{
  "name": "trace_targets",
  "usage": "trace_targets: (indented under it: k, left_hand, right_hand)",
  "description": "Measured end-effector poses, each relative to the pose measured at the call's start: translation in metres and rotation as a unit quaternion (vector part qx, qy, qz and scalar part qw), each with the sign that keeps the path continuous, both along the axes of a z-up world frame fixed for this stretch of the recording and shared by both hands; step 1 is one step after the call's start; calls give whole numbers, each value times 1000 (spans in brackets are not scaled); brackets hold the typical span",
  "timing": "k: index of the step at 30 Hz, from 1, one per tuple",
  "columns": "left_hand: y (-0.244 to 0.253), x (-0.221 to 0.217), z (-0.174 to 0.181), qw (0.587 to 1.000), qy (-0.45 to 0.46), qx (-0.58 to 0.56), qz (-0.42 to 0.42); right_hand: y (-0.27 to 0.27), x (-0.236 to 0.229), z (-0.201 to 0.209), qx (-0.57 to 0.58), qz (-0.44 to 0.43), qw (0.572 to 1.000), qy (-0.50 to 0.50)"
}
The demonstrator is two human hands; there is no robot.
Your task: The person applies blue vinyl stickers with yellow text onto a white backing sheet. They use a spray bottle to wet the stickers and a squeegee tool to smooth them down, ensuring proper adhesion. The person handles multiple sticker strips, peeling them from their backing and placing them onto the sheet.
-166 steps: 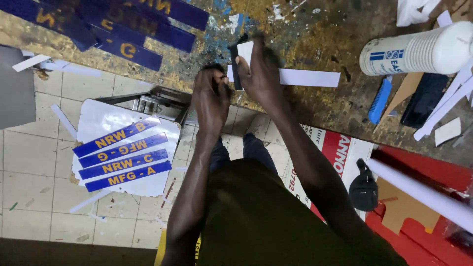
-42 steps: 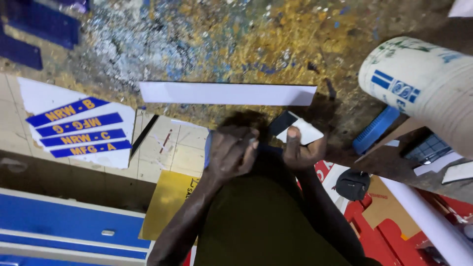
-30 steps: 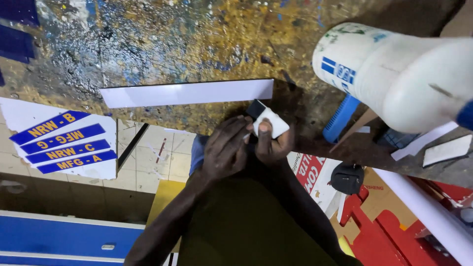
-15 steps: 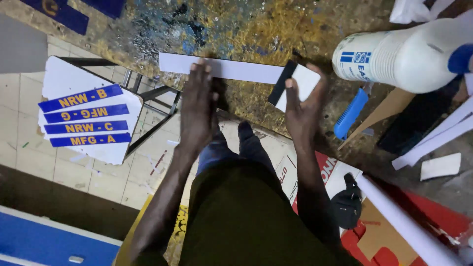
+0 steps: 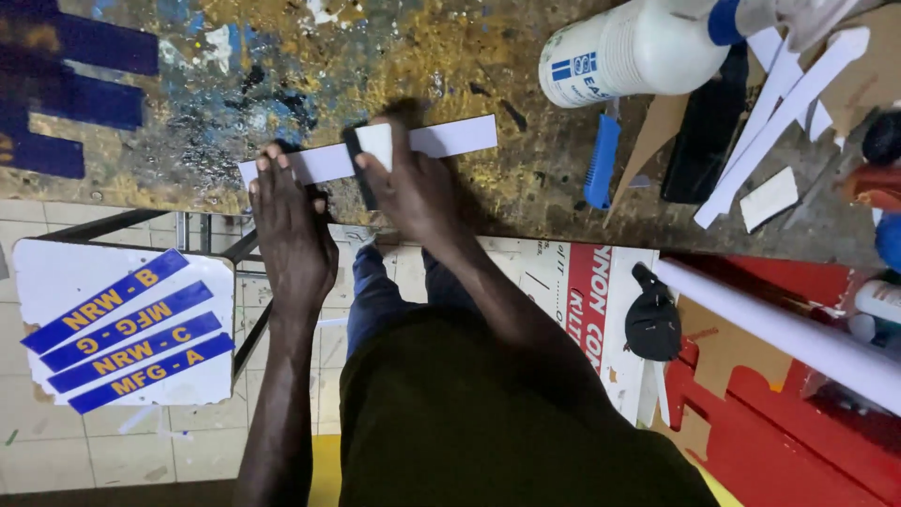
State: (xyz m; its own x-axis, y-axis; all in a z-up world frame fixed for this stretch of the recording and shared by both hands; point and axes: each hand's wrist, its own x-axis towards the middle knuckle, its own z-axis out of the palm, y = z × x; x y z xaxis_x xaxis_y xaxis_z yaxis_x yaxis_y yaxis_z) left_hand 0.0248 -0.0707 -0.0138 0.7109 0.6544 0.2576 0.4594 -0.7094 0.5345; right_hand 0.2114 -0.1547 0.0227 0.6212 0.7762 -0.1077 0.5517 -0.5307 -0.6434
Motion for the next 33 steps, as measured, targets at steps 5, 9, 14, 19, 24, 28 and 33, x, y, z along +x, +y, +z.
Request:
trace_targets:
  k: [5,9,14,19,24,28,33]
  left_hand:
    - [-6,2,1,1000,14,12,25]
    - [-9,7,7,999,27,27,26]
    - [-7,5,13,1000,13,9,20]
    - [1,-11,30,996,-31,15,81]
    - [22,-42,-30,981,-136,68,117]
    - [21,-47,-4,982,-164,-5,95]
    - [33,-54,3,987,-143,-27,74]
  right_hand:
    - [-71,94,-20,-28,-71,967,-244]
    - [-123,133,-12,115,-59,974,-184]
    - [-124,120,21,145,-67,985,-70]
    - [-93,126,60,105,-31,994,19]
    - [-70,113,43,-18,-55,997,-41]
    - [-22,46,39,-111,-97,989,17]
    - [65,-59,25,-68,38,997,-16]
